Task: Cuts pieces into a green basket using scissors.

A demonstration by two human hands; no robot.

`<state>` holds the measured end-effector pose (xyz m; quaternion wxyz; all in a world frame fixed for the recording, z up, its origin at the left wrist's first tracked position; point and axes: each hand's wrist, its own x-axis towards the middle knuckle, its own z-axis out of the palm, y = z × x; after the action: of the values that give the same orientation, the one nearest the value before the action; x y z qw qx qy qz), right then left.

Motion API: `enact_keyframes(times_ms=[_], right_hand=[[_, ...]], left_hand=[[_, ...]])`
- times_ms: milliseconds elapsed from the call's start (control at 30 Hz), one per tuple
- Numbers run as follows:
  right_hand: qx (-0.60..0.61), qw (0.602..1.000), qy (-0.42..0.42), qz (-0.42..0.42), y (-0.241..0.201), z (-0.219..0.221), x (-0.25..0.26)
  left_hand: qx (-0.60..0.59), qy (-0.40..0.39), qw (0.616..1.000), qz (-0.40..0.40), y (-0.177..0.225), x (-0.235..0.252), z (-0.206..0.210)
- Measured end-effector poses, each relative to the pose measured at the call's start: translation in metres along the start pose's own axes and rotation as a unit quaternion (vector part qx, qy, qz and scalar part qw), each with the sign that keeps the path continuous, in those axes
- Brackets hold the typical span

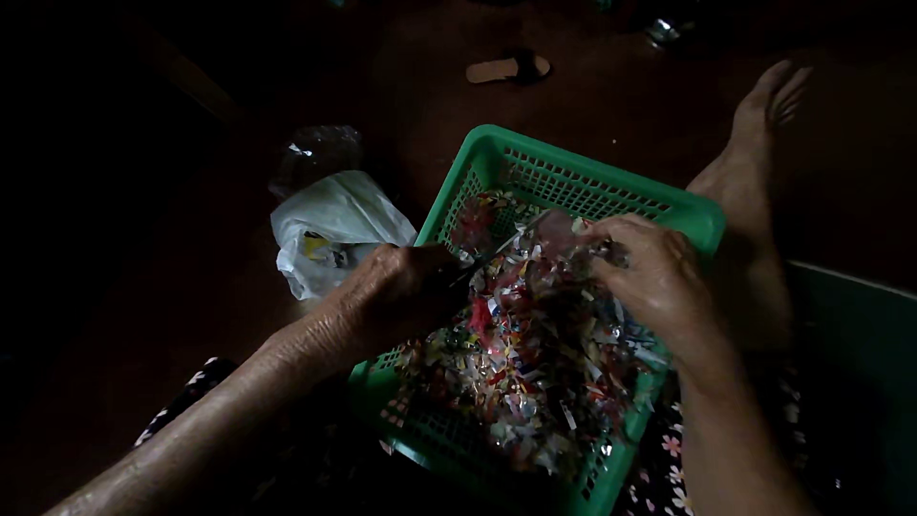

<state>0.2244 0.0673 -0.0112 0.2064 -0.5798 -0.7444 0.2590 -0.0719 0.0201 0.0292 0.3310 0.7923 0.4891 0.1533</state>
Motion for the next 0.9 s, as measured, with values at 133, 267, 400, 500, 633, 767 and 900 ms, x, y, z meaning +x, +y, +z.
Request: enact_keyframes(times_ms=[133,267,400,500,633,767,900], right_hand=[[-0.004,0.999,-0.029,-0.044,-0.001,0.011,0.000],[-0.028,0.986,-0.164,0.012,-0.009,0.037,0.002],[0.103,0.989,-0.101,0.030,-0.010,0.026,0.007],[0.218,0.966,-0.118,0.068,-0.011,0.023,0.007],[0.286,0.945,-0.141,0.079,-0.014,0.023,0.005],[0.368,0.915,-0.137,0.090,-0.018,0.021,0.003],[0.392,0.904,-0.125,0.114,-0.014,0.019,0.003]], left_hand=[[-0.069,-0.145,0.983,-0.094,-0.001,-0.004,-0.003],[0.044,-0.192,0.967,-0.159,-0.006,-0.007,-0.005],[0.123,-0.150,0.971,-0.139,-0.008,-0.010,-0.003],[0.160,-0.094,0.980,-0.066,-0.005,-0.013,0.000],[0.184,-0.058,0.981,0.006,-0.004,-0.011,0.012],[0.211,-0.042,0.976,0.014,0.002,-0.006,0.020],[0.190,-0.022,0.981,0.009,0.006,-0.002,0.014]])
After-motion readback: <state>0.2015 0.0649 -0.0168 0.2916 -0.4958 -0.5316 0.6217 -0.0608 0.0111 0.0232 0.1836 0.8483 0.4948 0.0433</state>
